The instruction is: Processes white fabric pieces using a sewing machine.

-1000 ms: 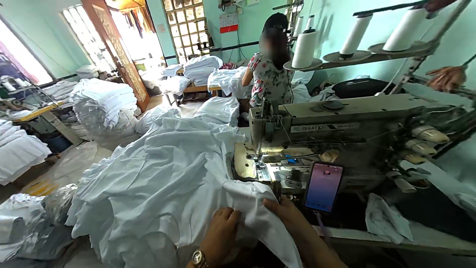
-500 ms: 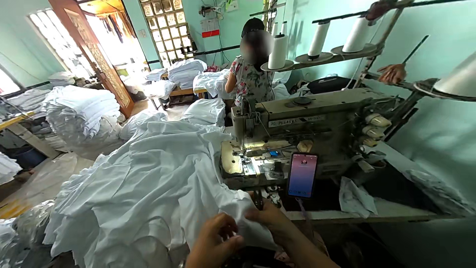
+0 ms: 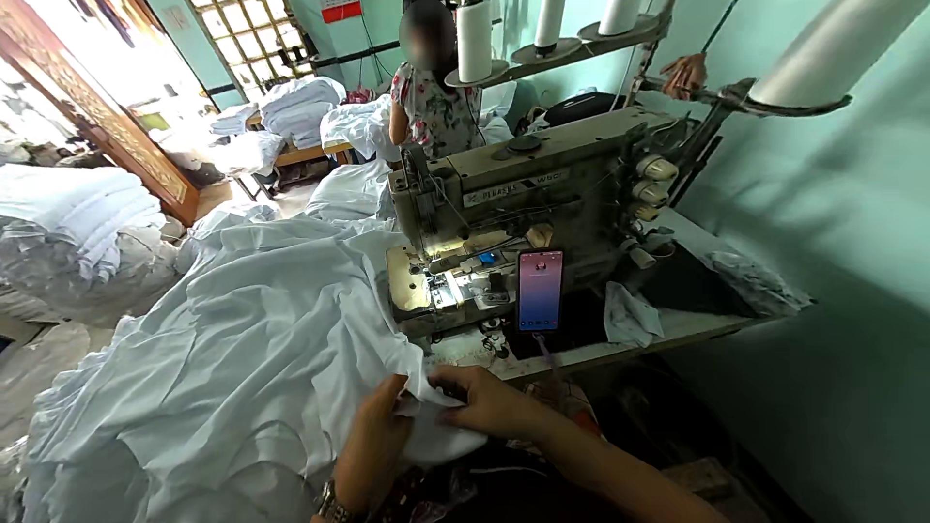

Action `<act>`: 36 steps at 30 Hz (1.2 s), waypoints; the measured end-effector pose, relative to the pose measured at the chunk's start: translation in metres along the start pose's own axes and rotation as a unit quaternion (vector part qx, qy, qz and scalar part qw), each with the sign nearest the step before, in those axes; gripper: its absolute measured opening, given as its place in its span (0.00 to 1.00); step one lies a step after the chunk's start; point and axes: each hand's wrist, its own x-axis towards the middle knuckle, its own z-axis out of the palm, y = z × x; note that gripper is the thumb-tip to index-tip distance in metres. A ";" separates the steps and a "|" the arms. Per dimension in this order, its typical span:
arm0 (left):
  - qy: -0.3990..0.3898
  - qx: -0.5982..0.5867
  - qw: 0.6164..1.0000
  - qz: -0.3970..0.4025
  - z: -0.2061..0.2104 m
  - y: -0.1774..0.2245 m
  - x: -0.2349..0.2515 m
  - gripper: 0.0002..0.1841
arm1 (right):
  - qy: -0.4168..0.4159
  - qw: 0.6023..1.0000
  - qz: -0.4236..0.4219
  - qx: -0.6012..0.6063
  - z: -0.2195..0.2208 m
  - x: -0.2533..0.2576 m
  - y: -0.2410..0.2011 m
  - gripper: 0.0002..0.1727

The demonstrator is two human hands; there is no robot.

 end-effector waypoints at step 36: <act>0.092 -0.507 0.850 -0.108 -0.054 -0.029 -0.028 0.23 | 0.134 0.941 0.039 0.309 -0.017 0.000 0.014 0.13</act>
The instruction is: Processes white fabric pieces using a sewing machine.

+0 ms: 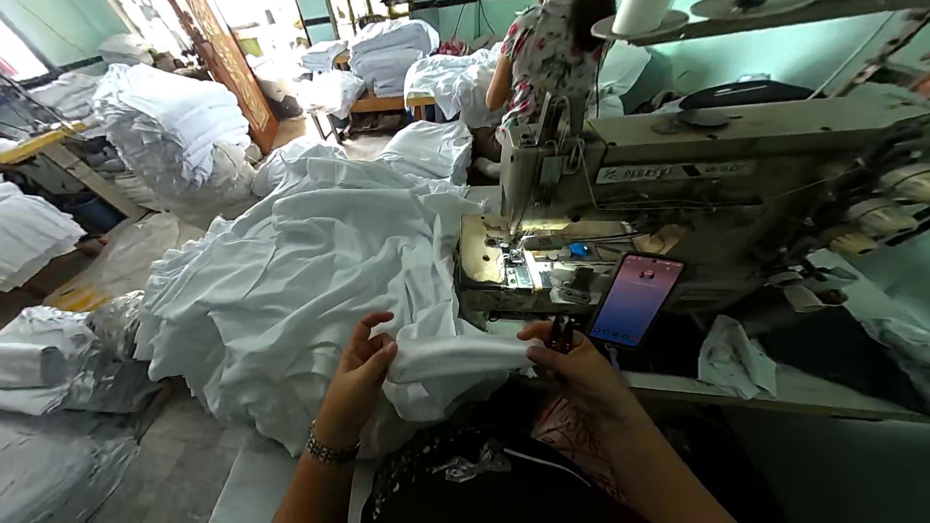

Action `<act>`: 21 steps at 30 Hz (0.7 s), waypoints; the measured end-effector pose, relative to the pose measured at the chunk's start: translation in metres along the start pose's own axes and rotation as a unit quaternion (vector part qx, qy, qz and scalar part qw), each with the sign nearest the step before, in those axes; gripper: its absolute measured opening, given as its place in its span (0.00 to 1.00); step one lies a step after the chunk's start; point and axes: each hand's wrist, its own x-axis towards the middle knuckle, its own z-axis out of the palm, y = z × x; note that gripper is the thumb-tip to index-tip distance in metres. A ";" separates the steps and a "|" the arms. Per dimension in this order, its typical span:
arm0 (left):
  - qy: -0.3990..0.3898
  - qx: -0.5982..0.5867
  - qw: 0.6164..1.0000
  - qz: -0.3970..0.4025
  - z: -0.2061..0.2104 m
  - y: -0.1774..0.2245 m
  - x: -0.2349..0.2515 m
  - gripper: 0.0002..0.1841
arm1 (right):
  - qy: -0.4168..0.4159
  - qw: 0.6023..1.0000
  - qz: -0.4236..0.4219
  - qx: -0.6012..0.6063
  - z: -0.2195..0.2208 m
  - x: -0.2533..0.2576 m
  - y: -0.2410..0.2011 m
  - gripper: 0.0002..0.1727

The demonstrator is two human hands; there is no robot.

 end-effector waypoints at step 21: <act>0.017 0.395 0.892 0.217 0.016 -0.012 -0.003 0.08 | 0.060 0.882 -0.240 -0.402 0.004 -0.001 0.003 0.10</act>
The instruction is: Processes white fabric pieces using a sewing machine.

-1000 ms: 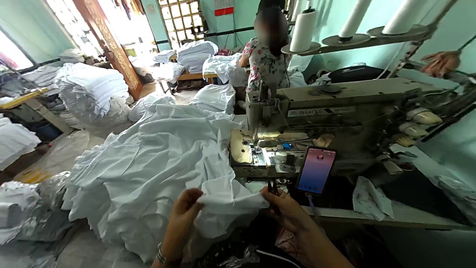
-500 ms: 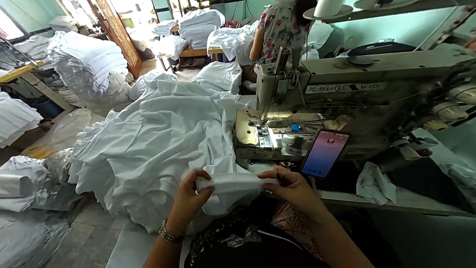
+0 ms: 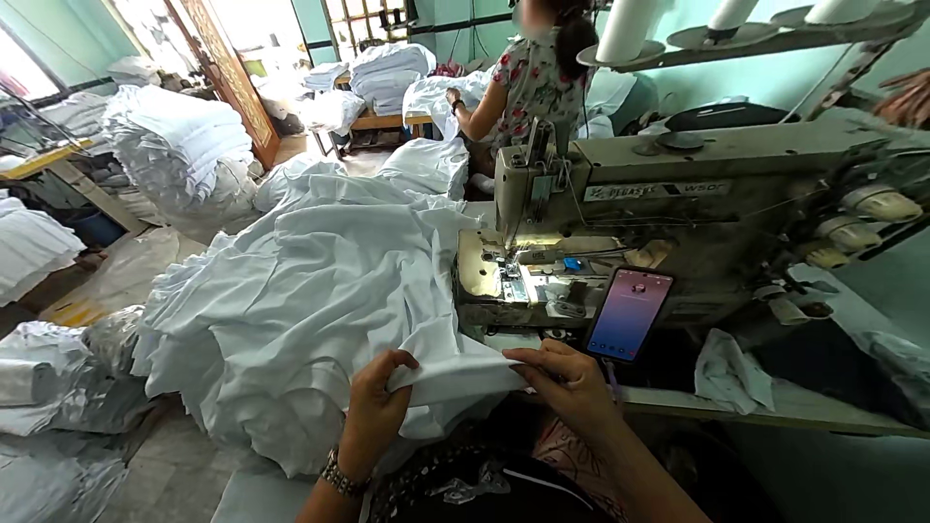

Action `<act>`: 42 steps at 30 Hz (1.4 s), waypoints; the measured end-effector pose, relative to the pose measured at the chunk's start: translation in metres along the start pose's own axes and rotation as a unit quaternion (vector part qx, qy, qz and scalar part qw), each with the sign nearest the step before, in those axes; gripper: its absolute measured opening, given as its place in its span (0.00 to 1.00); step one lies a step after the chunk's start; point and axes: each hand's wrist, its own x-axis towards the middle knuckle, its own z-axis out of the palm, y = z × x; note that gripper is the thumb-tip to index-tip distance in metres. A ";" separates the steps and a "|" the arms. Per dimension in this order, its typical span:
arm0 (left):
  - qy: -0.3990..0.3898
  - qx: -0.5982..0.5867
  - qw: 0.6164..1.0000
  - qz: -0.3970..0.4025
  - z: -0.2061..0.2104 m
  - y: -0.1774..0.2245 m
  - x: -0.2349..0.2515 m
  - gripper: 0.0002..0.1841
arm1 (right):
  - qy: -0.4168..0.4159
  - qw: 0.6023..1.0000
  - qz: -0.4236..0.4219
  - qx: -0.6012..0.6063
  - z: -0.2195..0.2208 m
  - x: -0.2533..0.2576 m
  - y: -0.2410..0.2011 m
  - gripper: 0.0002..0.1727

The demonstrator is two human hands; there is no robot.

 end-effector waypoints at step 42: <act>0.058 -0.062 0.996 0.034 0.038 -0.001 0.041 0.06 | -0.045 0.996 -0.020 -0.076 0.012 -0.004 0.026 0.10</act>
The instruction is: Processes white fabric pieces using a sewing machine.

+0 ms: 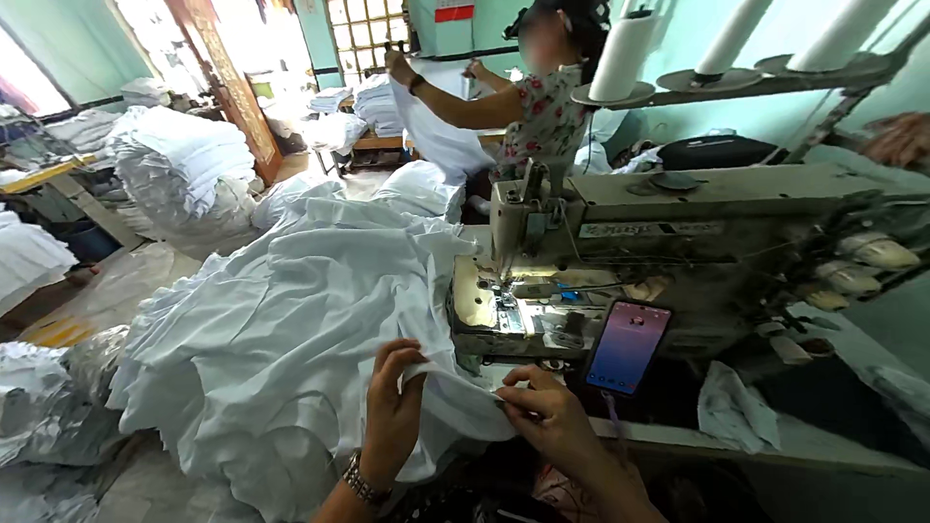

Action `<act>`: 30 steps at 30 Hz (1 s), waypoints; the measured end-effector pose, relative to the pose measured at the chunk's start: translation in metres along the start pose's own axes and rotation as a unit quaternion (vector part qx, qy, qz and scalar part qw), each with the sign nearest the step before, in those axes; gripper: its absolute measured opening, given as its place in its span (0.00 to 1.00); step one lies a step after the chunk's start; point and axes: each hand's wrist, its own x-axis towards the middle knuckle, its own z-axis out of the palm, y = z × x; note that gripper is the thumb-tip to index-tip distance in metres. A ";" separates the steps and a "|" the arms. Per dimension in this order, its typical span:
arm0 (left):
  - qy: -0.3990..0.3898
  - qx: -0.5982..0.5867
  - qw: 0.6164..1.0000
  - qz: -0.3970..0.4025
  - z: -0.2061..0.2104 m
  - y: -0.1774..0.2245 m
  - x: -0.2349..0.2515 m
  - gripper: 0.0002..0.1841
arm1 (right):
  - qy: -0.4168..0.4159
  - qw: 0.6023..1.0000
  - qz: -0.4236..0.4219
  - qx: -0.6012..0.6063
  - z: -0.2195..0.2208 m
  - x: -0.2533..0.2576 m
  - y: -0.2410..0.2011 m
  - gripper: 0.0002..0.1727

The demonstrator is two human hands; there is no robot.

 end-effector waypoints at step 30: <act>-0.314 0.267 0.893 -0.180 0.130 -0.047 0.182 0.13 | 0.083 0.951 0.217 0.202 0.004 0.021 0.018 0.12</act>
